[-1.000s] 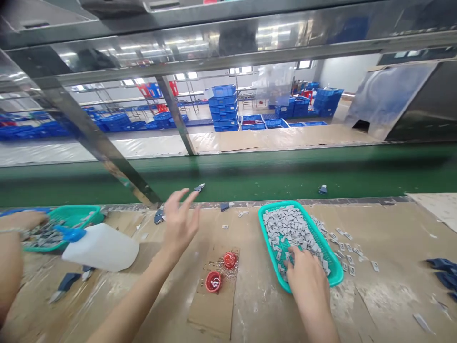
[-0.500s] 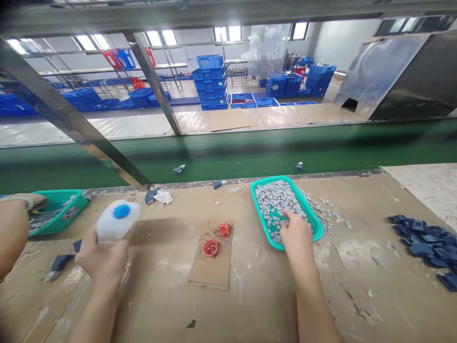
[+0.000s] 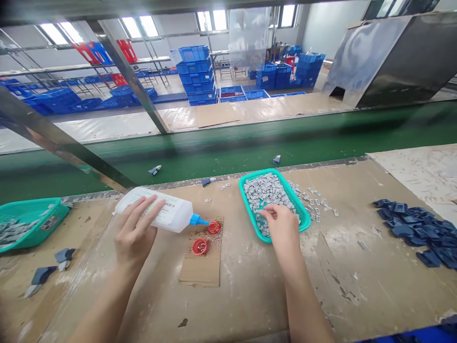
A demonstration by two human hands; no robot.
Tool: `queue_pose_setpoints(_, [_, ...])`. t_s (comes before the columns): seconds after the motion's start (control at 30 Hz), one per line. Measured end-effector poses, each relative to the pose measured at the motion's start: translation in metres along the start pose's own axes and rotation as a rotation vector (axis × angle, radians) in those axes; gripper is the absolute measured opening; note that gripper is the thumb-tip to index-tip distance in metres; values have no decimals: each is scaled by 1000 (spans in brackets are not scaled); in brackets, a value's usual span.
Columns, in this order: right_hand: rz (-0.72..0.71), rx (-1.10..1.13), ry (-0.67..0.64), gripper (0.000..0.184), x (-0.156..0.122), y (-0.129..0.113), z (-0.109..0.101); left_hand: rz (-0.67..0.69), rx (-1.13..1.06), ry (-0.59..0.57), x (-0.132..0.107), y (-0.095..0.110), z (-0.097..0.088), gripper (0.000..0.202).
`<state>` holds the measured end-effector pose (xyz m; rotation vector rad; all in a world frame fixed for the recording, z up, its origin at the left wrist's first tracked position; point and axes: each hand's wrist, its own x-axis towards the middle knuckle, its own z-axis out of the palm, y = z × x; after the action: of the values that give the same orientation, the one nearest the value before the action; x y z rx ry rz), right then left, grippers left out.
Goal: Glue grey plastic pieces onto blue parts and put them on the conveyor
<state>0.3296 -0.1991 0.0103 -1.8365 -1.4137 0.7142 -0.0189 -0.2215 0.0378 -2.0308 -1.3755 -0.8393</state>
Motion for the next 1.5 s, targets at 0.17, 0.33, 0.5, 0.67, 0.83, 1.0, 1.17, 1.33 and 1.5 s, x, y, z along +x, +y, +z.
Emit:
queue_pose_setpoints(0.17, [-43,54,-48,23,-5,-6,-3,46,23,-23,12,4,4,65])
queue_pose_setpoints(0.33, [-71,74,-86,24,-8,-11,-8,94,37,-28,22,6,2,64])
queue_pose_setpoints(0.5, [-12,85,-121,26,-10,-13,-12,115,48,-34,28,6,1,61])
queue_pose_setpoints(0.67, [19,176,-84,32,-10,-13,-11,119,48,-49,31,7,-2,58])
queue_pose_setpoints(0.83, [34,328,-52,34,-13,-20,-8,108,37,-52,33,7,-6,62])
queue_pose_setpoints(1.0, [41,600,-145,32,-20,-32,-3,75,30,-58,28,5,-6,64])
queue_pose_setpoints(1.17, [76,716,-318,34,-30,-43,13,-19,-4,-48,18,5,-3,69])
queue_pose_setpoints(1.33, [47,692,-442,30,-45,-47,45,-221,-58,-61,8,8,-5,62])
queue_pose_setpoints(1.5, [84,707,-430,34,-51,-44,70,-582,-162,-62,-9,-3,-8,53])
